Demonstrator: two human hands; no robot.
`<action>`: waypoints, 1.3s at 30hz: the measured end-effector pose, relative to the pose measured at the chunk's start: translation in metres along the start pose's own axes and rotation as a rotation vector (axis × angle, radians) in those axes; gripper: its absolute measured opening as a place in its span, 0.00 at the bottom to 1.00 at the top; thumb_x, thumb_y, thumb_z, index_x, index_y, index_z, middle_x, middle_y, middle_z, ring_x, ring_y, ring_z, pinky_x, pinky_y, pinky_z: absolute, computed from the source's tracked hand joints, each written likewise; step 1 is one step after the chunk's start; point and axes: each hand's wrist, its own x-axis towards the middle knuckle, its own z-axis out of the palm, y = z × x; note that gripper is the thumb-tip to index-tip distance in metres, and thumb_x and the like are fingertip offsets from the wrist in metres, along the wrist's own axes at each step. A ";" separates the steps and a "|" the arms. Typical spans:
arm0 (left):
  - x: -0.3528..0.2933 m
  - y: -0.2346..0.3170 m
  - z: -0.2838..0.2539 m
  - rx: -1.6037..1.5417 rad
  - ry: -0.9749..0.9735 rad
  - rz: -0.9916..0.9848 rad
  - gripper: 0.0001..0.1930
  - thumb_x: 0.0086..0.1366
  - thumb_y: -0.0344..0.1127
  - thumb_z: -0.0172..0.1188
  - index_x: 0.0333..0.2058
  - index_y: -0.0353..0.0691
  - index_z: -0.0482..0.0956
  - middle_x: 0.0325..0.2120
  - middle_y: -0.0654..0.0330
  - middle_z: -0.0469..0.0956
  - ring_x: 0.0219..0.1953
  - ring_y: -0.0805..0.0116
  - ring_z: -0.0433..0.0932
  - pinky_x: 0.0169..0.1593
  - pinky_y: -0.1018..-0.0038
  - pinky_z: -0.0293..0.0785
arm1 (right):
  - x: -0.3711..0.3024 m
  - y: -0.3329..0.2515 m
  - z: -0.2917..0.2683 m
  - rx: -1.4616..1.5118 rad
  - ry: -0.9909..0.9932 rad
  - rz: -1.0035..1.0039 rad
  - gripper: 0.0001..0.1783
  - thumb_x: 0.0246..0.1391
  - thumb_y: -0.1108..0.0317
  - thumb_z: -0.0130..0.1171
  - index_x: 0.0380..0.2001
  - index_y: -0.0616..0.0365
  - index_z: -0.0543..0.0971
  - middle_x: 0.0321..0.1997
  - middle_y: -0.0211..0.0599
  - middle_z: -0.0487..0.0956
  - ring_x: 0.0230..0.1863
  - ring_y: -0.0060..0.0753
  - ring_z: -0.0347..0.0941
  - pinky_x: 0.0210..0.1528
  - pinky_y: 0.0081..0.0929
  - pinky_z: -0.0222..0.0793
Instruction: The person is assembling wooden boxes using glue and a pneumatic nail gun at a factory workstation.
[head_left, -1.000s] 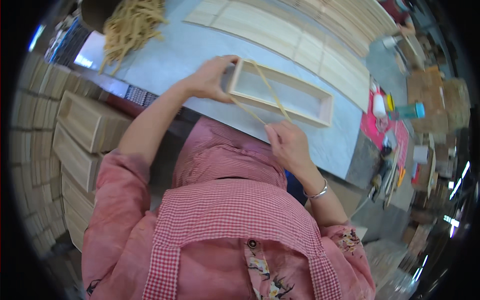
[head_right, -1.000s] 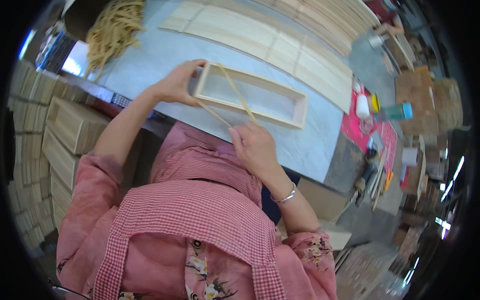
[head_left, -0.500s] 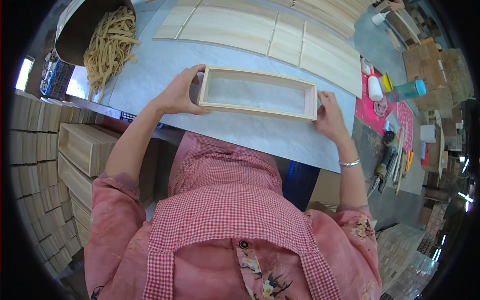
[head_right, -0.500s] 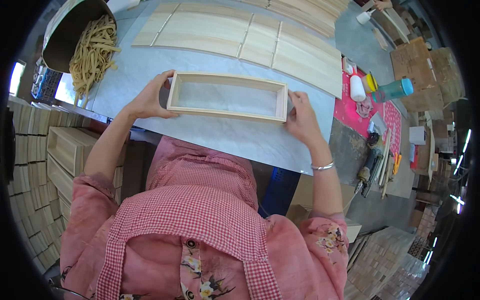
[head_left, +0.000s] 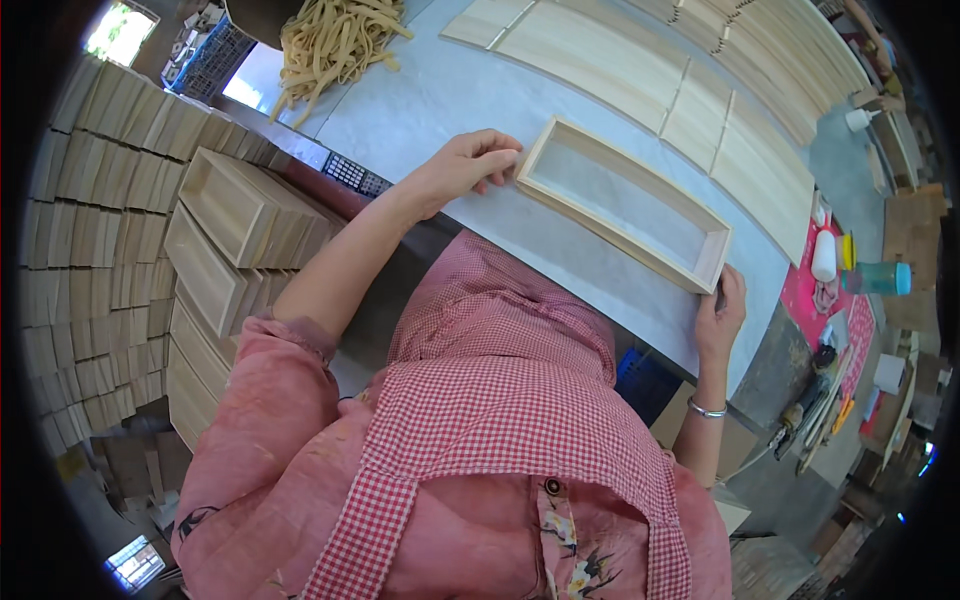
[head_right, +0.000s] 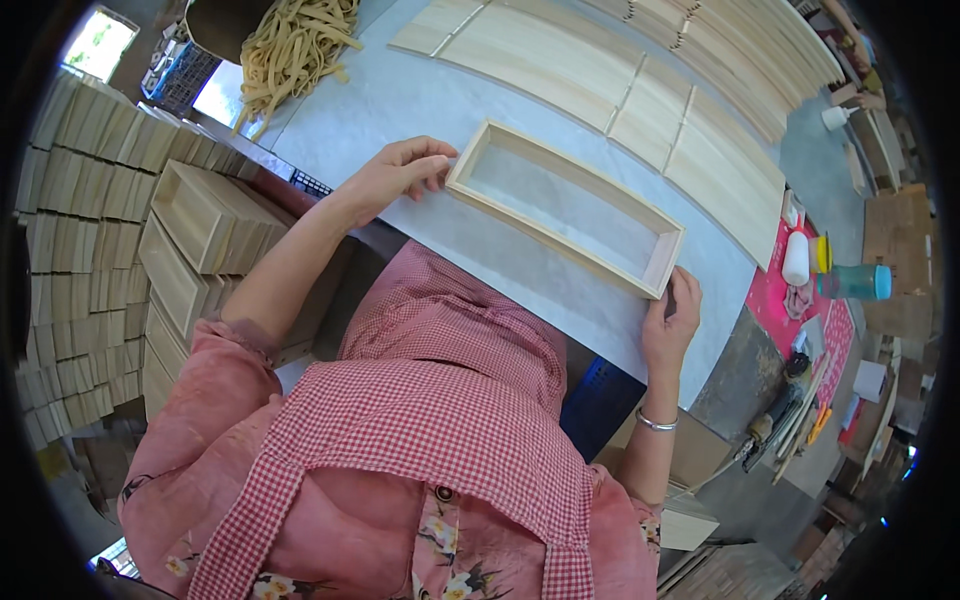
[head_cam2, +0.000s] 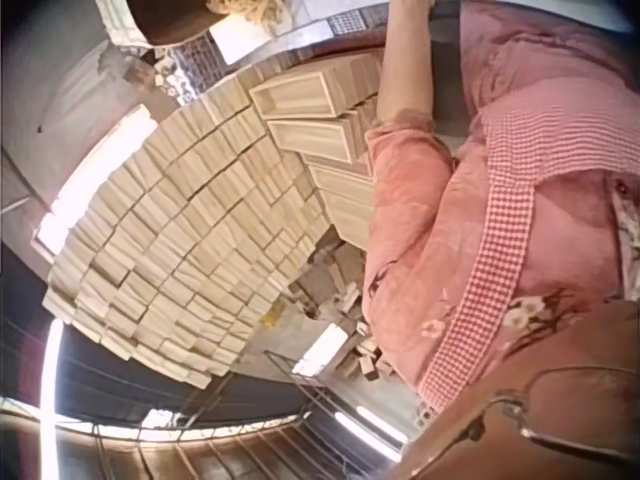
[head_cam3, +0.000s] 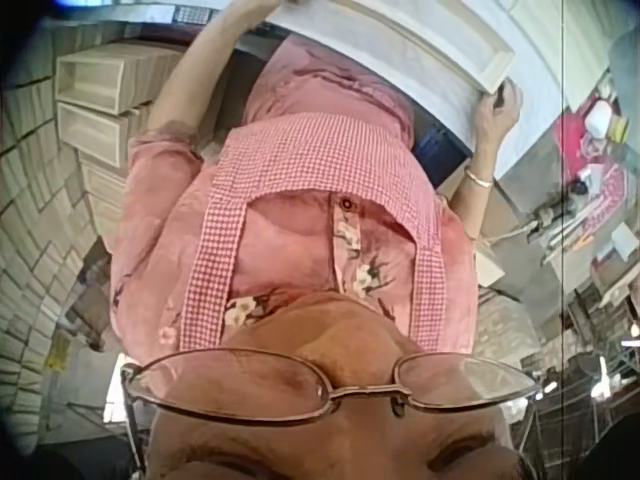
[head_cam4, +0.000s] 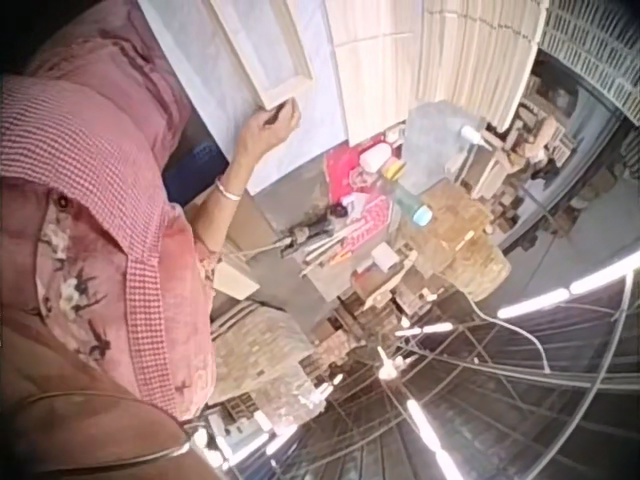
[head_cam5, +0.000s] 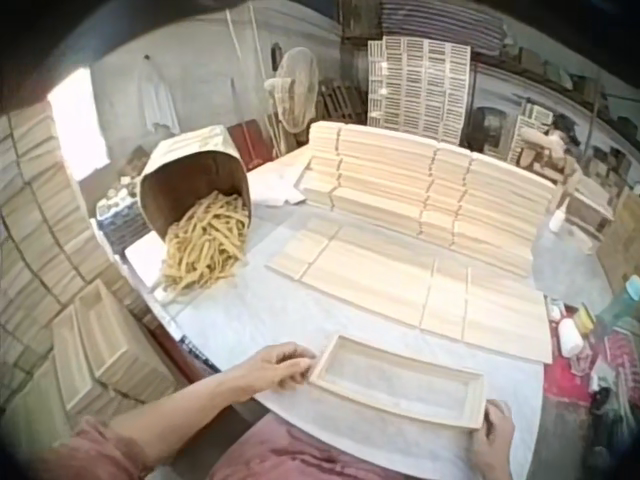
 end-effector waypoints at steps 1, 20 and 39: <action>0.000 0.002 0.003 -0.015 -0.006 -0.038 0.16 0.63 0.28 0.61 0.50 0.33 0.77 0.38 0.58 0.79 0.38 0.72 0.75 0.42 0.79 0.72 | 0.000 -0.003 0.000 0.031 0.006 0.027 0.21 0.55 0.81 0.55 0.54 0.64 0.77 0.54 0.41 0.77 0.54 0.41 0.73 0.59 0.30 0.67; -0.004 0.004 0.021 0.018 0.102 0.028 0.08 0.68 0.27 0.58 0.44 0.36 0.77 0.32 0.61 0.77 0.34 0.73 0.76 0.37 0.80 0.72 | -0.003 -0.035 -0.017 0.456 -0.004 0.335 0.14 0.66 0.70 0.55 0.50 0.68 0.79 0.43 0.37 0.79 0.39 0.27 0.71 0.44 0.21 0.68; -0.035 -0.044 0.016 -0.470 -0.020 0.188 0.11 0.64 0.18 0.58 0.44 0.37 0.76 0.48 0.55 0.80 0.45 0.70 0.78 0.50 0.79 0.74 | -0.027 -0.064 -0.019 0.716 0.229 0.019 0.18 0.54 0.80 0.59 0.49 0.61 0.72 0.64 0.47 0.73 0.58 0.39 0.73 0.60 0.30 0.69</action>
